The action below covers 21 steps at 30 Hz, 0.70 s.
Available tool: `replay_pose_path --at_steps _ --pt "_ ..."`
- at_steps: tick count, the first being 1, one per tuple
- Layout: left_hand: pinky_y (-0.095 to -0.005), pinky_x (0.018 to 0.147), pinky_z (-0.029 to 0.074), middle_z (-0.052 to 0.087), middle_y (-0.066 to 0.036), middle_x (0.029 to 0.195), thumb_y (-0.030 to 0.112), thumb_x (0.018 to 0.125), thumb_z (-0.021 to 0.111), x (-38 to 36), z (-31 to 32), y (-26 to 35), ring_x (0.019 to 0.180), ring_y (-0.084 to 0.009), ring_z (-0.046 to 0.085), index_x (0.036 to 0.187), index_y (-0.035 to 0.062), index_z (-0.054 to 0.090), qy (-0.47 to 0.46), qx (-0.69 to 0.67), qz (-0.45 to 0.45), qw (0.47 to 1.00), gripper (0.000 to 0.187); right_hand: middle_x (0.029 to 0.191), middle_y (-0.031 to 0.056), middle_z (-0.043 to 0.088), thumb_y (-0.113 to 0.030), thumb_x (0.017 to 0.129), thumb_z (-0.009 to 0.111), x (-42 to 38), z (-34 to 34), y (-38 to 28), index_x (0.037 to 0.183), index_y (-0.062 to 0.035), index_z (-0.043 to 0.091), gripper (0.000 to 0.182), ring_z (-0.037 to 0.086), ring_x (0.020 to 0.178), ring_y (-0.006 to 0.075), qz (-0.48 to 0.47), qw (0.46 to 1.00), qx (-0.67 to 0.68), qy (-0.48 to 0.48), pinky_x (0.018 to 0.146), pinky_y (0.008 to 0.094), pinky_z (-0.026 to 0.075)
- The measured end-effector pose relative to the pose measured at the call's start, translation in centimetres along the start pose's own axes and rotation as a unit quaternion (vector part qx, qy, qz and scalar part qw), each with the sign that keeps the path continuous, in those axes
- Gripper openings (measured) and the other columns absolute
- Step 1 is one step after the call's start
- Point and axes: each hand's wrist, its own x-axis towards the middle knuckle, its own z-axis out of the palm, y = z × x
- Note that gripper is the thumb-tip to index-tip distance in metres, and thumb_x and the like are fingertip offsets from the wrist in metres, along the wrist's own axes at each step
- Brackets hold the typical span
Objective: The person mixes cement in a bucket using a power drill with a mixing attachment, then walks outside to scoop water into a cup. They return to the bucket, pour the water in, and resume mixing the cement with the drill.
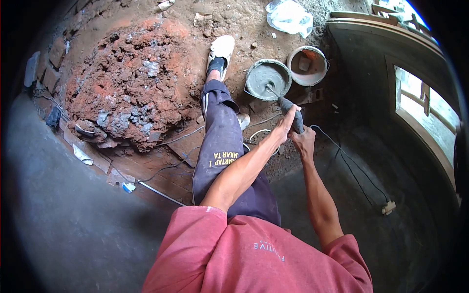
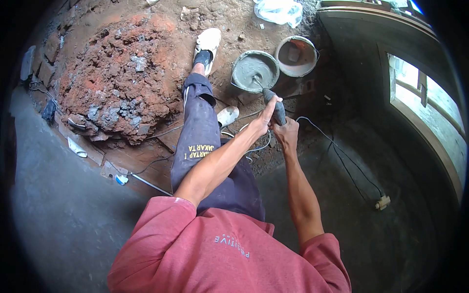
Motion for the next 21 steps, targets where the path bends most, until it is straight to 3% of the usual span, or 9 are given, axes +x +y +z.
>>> replay_pose_path --at_steps 1,7,21 --pt "-0.0328 0.071 0.039 0.053 -0.001 0.077 0.059 0.073 0.064 -0.1 -0.1 0.3 0.074 -0.0156 0.049 0.076 0.0163 0.056 0.007 0.003 -0.004 1.000 0.043 0.067 0.0201 0.067 -0.022 0.072 0.068 0.3 0.3 -0.1 0.079 0.0052 0.068 0.028 0.069 0.060 0.0292 0.005 1.000 -0.002 0.001 0.062 0.0370 0.051" --pt "-0.0324 0.071 0.038 0.050 0.000 0.074 0.056 0.074 0.064 -0.6 0.1 0.2 0.072 -0.0150 0.048 0.075 0.0170 0.055 0.030 -0.027 0.021 0.999 0.040 0.067 0.0231 0.066 -0.023 0.072 0.069 0.3 0.5 -1.0 0.078 0.0069 0.067 0.030 0.068 0.059 0.0308 0.018 0.999 -0.046 -0.007 0.060 0.0387 0.050" --pt "-0.0313 0.069 0.037 0.049 0.000 0.074 0.055 0.074 0.065 -1.4 -0.1 1.4 0.069 -0.0149 0.046 0.075 0.0164 0.053 0.069 -0.054 0.036 0.995 0.040 0.067 0.0211 0.066 -0.028 0.073 0.071 0.7 1.3 -1.6 0.082 0.0068 0.068 0.036 0.067 0.059 0.0265 0.012 0.999 -0.032 -0.015 0.061 0.0378 0.050"
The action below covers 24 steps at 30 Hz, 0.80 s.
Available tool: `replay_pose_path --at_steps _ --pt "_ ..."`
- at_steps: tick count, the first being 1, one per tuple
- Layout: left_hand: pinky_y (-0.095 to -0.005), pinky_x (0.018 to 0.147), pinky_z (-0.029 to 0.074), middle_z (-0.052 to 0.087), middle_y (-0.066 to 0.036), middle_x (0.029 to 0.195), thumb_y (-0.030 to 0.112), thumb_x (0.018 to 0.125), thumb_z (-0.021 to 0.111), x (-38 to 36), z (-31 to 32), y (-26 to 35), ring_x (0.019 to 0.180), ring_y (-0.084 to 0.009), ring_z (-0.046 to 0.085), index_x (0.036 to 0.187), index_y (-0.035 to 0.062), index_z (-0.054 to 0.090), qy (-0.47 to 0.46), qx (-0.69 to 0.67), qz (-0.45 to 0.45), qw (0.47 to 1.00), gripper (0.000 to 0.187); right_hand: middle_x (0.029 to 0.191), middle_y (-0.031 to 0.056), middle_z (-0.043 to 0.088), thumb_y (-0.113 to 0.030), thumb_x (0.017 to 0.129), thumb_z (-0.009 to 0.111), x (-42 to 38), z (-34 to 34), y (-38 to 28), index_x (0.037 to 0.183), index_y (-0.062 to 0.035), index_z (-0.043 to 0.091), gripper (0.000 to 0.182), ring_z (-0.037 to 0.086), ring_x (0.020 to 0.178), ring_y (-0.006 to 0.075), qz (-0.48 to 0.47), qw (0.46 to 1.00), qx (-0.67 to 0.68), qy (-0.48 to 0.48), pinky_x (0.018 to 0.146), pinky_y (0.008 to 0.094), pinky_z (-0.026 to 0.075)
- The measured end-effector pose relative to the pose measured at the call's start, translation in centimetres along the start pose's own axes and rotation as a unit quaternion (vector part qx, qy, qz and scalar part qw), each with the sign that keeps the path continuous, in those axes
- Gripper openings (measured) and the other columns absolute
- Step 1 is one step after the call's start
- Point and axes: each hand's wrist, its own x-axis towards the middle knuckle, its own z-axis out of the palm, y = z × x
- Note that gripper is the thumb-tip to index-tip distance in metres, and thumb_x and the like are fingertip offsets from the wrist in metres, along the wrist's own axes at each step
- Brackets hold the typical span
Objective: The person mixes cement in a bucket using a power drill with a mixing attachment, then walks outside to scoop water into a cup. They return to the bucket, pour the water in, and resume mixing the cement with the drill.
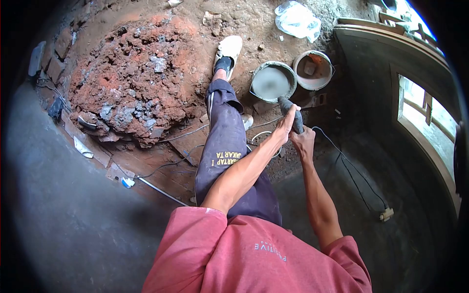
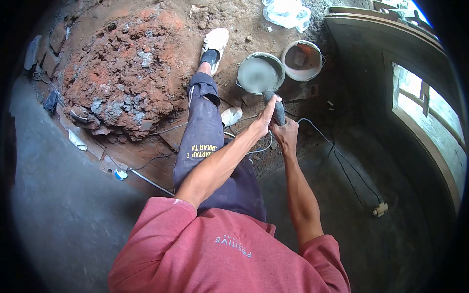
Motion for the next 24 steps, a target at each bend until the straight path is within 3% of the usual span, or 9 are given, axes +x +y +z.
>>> replay_pose_path --at_steps 6,8,10,20,22,24 --pt "-0.0313 0.068 0.039 0.052 0.000 0.075 0.055 0.073 0.066 0.9 -0.4 0.4 0.070 -0.0151 0.049 0.077 0.0156 0.056 0.013 0.014 0.006 1.000 0.041 0.067 0.0215 0.066 -0.027 0.073 0.071 0.2 -0.1 -0.8 0.084 0.0064 0.068 0.036 0.067 0.060 0.0271 -0.007 1.000 0.018 0.004 0.062 0.0382 0.050" --pt "-0.0367 0.081 0.039 0.056 -0.005 0.094 0.062 0.069 0.065 1.5 -0.7 0.1 0.089 -0.0205 0.051 0.098 0.0124 0.059 -0.017 0.034 -0.007 0.999 0.057 0.068 0.0217 0.066 -0.027 0.073 0.071 0.1 -0.1 -0.9 0.085 0.0064 0.068 0.035 0.067 0.060 0.0274 -0.001 1.000 0.019 0.008 0.062 0.0383 0.050" --pt "-0.0367 0.081 0.039 0.056 -0.005 0.092 0.062 0.069 0.065 1.6 -0.7 0.3 0.088 -0.0207 0.051 0.096 0.0126 0.060 -0.021 0.033 0.007 0.999 0.057 0.062 0.0219 0.061 -0.022 0.077 0.067 0.4 0.4 -0.9 0.078 0.0077 0.063 0.030 0.060 0.051 0.0228 -0.031 0.999 0.019 0.036 0.056 0.0386 0.046" --pt "-0.0339 0.078 0.041 0.057 -0.004 0.085 0.061 0.069 0.066 1.8 -0.3 1.2 0.082 -0.0194 0.053 0.089 0.0137 0.061 -0.015 0.031 0.029 0.999 0.052 0.063 0.0247 0.060 -0.021 0.077 0.066 0.9 -0.1 -1.7 0.077 0.0082 0.062 0.029 0.062 0.053 0.0256 -0.042 0.998 0.020 0.042 0.056 0.0401 0.047" --pt "-0.0336 0.077 0.041 0.057 -0.004 0.083 0.061 0.069 0.066 1.8 -0.3 1.7 0.082 -0.0189 0.053 0.088 0.0141 0.061 -0.011 0.037 0.025 0.999 0.051 0.070 0.0246 0.066 -0.028 0.076 0.070 1.5 0.1 -1.8 0.083 0.0066 0.067 0.035 0.069 0.066 0.0363 -0.016 0.999 0.004 0.035 0.062 0.0395 0.051" --pt "-0.0334 0.073 0.041 0.056 -0.003 0.081 0.060 0.070 0.066 1.2 0.0 1.8 0.079 -0.0185 0.052 0.087 0.0150 0.060 -0.009 0.034 0.050 0.998 0.049 0.071 0.0249 0.066 -0.028 0.076 0.070 1.4 -0.1 -2.0 0.082 0.0064 0.067 0.035 0.069 0.066 0.0369 -0.015 0.999 0.010 0.036 0.062 0.0397 0.051"
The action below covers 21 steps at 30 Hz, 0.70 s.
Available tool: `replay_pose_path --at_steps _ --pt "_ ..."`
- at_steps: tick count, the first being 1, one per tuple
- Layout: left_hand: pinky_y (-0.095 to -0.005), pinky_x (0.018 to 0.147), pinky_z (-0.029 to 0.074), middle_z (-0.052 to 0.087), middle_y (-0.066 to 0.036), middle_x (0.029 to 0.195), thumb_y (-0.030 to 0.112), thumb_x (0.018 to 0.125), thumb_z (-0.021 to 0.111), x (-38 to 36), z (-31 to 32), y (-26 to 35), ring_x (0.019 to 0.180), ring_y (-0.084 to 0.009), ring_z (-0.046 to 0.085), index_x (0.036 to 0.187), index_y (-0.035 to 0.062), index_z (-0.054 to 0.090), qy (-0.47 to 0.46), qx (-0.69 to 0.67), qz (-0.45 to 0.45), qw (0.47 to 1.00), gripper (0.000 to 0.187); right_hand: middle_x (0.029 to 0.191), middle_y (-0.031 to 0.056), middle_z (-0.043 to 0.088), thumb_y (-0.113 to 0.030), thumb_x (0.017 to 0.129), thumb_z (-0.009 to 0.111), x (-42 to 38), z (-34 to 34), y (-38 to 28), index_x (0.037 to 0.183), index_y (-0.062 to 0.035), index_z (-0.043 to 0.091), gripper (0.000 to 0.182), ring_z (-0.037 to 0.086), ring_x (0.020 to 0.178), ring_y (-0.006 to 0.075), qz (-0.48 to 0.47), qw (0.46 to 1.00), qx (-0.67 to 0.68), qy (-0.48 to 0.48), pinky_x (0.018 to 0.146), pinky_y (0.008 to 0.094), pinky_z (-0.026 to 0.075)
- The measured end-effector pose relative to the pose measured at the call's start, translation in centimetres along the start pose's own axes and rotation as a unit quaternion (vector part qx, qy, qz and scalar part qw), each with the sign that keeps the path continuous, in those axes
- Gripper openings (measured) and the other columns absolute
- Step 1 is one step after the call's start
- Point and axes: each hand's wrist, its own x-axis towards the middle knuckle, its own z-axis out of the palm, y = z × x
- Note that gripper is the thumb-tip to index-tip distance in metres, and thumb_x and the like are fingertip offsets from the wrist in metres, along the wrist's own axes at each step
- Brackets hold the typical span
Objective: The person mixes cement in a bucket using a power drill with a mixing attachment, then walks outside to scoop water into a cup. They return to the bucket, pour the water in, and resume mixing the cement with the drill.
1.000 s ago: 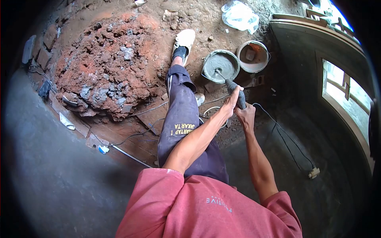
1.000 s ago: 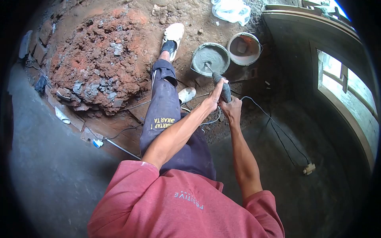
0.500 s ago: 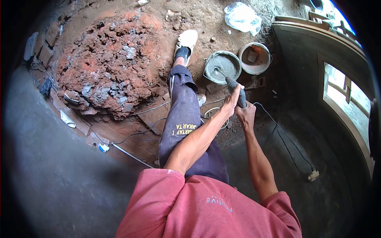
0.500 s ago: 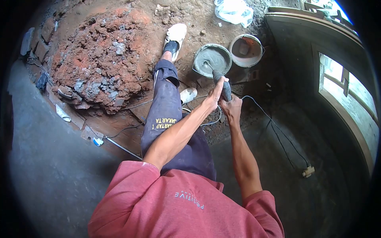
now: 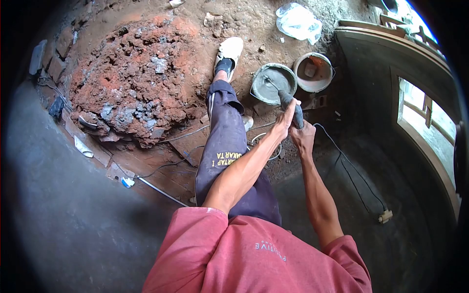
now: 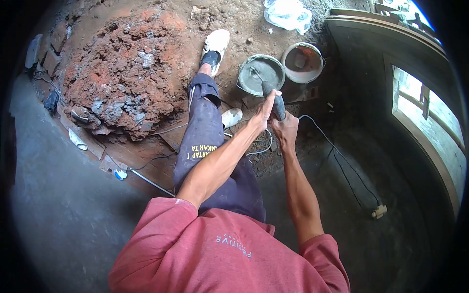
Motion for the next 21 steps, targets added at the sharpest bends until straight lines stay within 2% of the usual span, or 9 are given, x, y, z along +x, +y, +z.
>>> replay_pose_path --at_steps 4,9,13,18,21 --pt "-0.0331 0.070 0.040 0.056 -0.003 0.081 0.060 0.071 0.066 -0.2 0.2 0.7 0.078 -0.0177 0.052 0.086 0.0155 0.060 -0.036 0.012 -0.027 0.999 0.048 0.071 0.0242 0.067 -0.028 0.077 0.070 0.4 0.1 0.1 0.080 0.0051 0.068 0.033 0.069 0.067 0.0378 -0.016 0.999 -0.024 0.017 0.063 0.0405 0.051" --pt "-0.0322 0.065 0.039 0.056 0.000 0.071 0.060 0.074 0.064 1.3 0.4 0.5 0.068 -0.0160 0.051 0.074 0.0172 0.059 -0.023 0.032 0.007 0.999 0.043 0.071 0.0247 0.067 -0.029 0.077 0.071 0.6 -0.6 -0.3 0.080 0.0048 0.068 0.034 0.069 0.068 0.0381 -0.006 1.000 -0.026 0.013 0.063 0.0419 0.052" --pt "-0.0311 0.060 0.038 0.054 0.001 0.066 0.060 0.075 0.063 2.6 0.5 0.4 0.060 -0.0151 0.050 0.069 0.0179 0.058 -0.041 0.029 0.001 0.999 0.043 0.070 0.0263 0.065 -0.031 0.077 0.071 1.3 -0.5 0.4 0.080 0.0059 0.067 0.037 0.068 0.069 0.0402 -0.012 0.998 -0.051 0.033 0.063 0.0428 0.051" --pt "-0.0296 0.052 0.033 0.053 0.002 0.061 0.061 0.075 0.062 1.4 0.9 1.4 0.053 -0.0128 0.047 0.065 0.0198 0.057 -0.138 0.052 0.022 0.989 0.043 0.069 0.0270 0.064 -0.032 0.078 0.070 1.7 -1.1 1.2 0.080 0.0064 0.067 0.038 0.067 0.069 0.0413 0.006 0.999 -0.044 0.027 0.063 0.0433 0.051" --pt "-0.0279 0.048 0.029 0.053 0.003 0.059 0.062 0.075 0.062 0.8 1.4 1.7 0.049 -0.0114 0.044 0.064 0.0210 0.056 -0.121 0.061 0.004 0.991 0.043 0.069 0.0270 0.064 -0.032 0.078 0.070 1.6 -1.4 1.2 0.080 0.0064 0.067 0.038 0.067 0.069 0.0413 0.003 0.998 -0.047 0.029 0.063 0.0435 0.051"
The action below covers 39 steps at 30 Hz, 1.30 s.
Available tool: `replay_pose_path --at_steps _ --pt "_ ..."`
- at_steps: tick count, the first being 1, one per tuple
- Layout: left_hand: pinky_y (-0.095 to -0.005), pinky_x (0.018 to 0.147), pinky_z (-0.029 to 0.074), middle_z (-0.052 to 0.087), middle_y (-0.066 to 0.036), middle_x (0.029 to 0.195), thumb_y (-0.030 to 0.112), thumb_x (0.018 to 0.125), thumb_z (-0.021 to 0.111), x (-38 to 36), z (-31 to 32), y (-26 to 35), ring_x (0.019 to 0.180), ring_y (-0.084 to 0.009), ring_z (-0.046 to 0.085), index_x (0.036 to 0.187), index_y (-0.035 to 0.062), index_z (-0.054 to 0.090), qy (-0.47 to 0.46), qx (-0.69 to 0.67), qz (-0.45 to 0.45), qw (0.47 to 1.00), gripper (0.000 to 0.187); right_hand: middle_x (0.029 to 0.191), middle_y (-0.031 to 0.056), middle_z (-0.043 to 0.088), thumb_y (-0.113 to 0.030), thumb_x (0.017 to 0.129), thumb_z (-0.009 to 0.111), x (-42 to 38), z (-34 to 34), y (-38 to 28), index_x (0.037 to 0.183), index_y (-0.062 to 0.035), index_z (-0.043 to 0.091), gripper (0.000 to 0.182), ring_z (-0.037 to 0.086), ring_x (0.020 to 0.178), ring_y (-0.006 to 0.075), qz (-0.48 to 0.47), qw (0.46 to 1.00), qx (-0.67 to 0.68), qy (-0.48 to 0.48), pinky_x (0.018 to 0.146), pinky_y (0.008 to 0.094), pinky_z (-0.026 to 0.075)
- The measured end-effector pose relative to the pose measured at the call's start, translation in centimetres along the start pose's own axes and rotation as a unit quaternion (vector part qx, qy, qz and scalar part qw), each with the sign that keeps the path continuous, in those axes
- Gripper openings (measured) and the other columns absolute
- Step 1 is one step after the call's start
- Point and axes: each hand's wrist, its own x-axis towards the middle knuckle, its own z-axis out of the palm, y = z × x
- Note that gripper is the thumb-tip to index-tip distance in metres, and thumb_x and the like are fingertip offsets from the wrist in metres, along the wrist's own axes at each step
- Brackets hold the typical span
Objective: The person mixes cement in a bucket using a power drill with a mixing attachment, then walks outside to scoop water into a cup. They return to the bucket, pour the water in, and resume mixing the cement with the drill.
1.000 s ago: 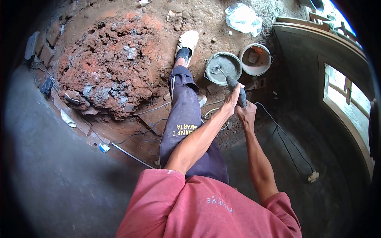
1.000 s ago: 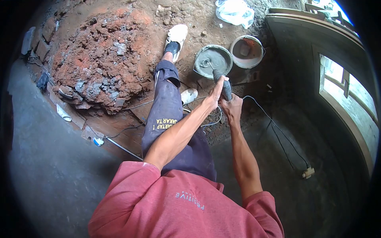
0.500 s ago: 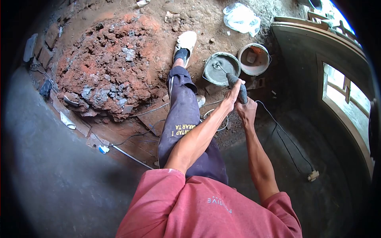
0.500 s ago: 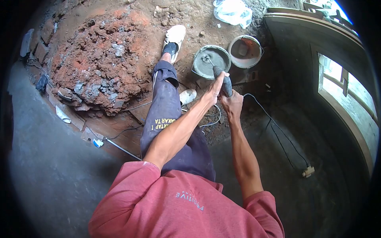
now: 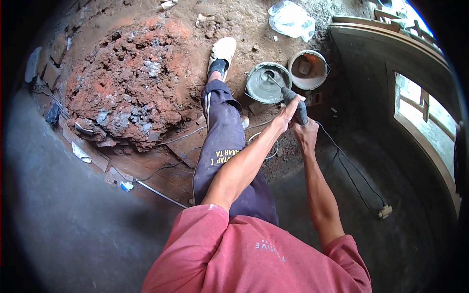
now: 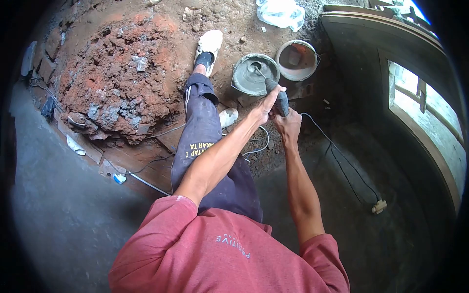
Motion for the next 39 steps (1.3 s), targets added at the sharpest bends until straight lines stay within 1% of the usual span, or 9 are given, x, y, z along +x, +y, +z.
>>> replay_pose_path --at_steps 13,15,23,25,27,29,34,36,39 --pt "-0.0273 0.047 0.029 0.052 0.003 0.059 0.063 0.074 0.063 1.0 0.8 -1.2 0.049 -0.0113 0.043 0.064 0.0218 0.056 -0.018 -0.015 -0.040 0.999 0.043 0.068 0.0223 0.066 -0.032 0.081 0.068 -0.4 -0.8 1.0 0.081 0.0030 0.070 0.035 0.069 0.065 0.0359 -0.015 1.000 0.001 0.003 0.062 0.0413 0.051" --pt "-0.0296 0.059 0.038 0.053 0.001 0.058 0.056 0.076 0.063 1.3 0.7 -1.8 0.054 -0.0141 0.048 0.059 0.0172 0.058 -0.024 -0.025 -0.037 0.999 0.043 0.069 0.0223 0.067 -0.032 0.081 0.068 -0.8 -1.2 1.1 0.081 0.0030 0.070 0.035 0.069 0.066 0.0362 -0.009 1.000 -0.004 0.000 0.062 0.0412 0.051" --pt "-0.0323 0.066 0.040 0.053 -0.001 0.068 0.058 0.072 0.067 2.2 0.7 -3.2 0.067 -0.0151 0.051 0.068 0.0168 0.059 0.001 -0.029 -0.086 0.996 0.042 0.069 0.0238 0.065 -0.034 0.082 0.069 -1.0 -1.1 1.8 0.082 0.0045 0.068 0.038 0.069 0.068 0.0377 0.005 1.000 0.011 -0.003 0.062 0.0417 0.051" --pt "-0.0324 0.067 0.041 0.053 -0.001 0.069 0.058 0.072 0.067 1.9 0.8 -3.7 0.067 -0.0151 0.051 0.069 0.0165 0.059 0.010 -0.031 -0.088 0.996 0.042 0.065 0.0220 0.065 -0.030 0.081 0.068 -1.3 -0.8 2.4 0.079 0.0068 0.067 0.037 0.067 0.060 0.0329 -0.021 1.000 0.003 0.010 0.061 0.0407 0.049" --pt "-0.0324 0.069 0.041 0.053 -0.001 0.070 0.057 0.073 0.067 1.7 1.0 -4.0 0.068 -0.0153 0.051 0.072 0.0163 0.059 0.023 -0.031 -0.078 0.996 0.041 0.066 0.0237 0.064 -0.030 0.080 0.068 -1.4 -0.9 2.6 0.079 0.0067 0.067 0.036 0.067 0.061 0.0351 -0.002 1.000 0.011 0.002 0.060 0.0410 0.049" --pt "-0.0325 0.068 0.041 0.053 0.000 0.070 0.057 0.074 0.067 1.6 1.1 -4.0 0.068 -0.0150 0.051 0.071 0.0169 0.058 0.031 -0.033 -0.064 0.997 0.041 0.067 0.0254 0.063 -0.029 0.080 0.069 -1.4 -0.7 2.5 0.080 0.0067 0.066 0.036 0.067 0.061 0.0374 0.014 1.000 0.023 -0.008 0.060 0.0414 0.049" --pt "-0.0325 0.067 0.040 0.049 0.001 0.067 0.055 0.076 0.067 -0.1 1.7 -4.1 0.065 -0.0137 0.048 0.069 0.0184 0.055 0.058 -0.042 -0.079 0.994 0.039 0.066 0.0253 0.063 -0.022 0.074 0.067 -2.3 -1.1 2.3 0.079 0.0071 0.066 0.029 0.067 0.060 0.0342 0.010 0.999 0.024 -0.026 0.059 0.0408 0.049" --pt "-0.0323 0.066 0.039 0.047 0.002 0.065 0.055 0.077 0.066 -0.6 1.5 -3.5 0.064 -0.0130 0.046 0.068 0.0187 0.052 0.043 -0.051 -0.053 0.996 0.040 0.064 0.0239 0.063 -0.023 0.075 0.066 -2.2 -0.5 2.5 0.077 0.0070 0.066 0.030 0.065 0.058 0.0328 0.003 0.999 0.032 -0.025 0.059 0.0409 0.049" --pt "-0.0317 0.064 0.039 0.047 0.002 0.065 0.054 0.077 0.066 -0.3 1.2 -4.5 0.062 -0.0128 0.046 0.069 0.0181 0.053 0.080 -0.048 -0.059 0.994 0.039 0.062 0.0228 0.062 -0.023 0.074 0.066 -2.9 -0.3 2.8 0.076 0.0071 0.067 0.030 0.064 0.056 0.0319 0.003 0.999 0.036 -0.024 0.059 0.0414 0.048"
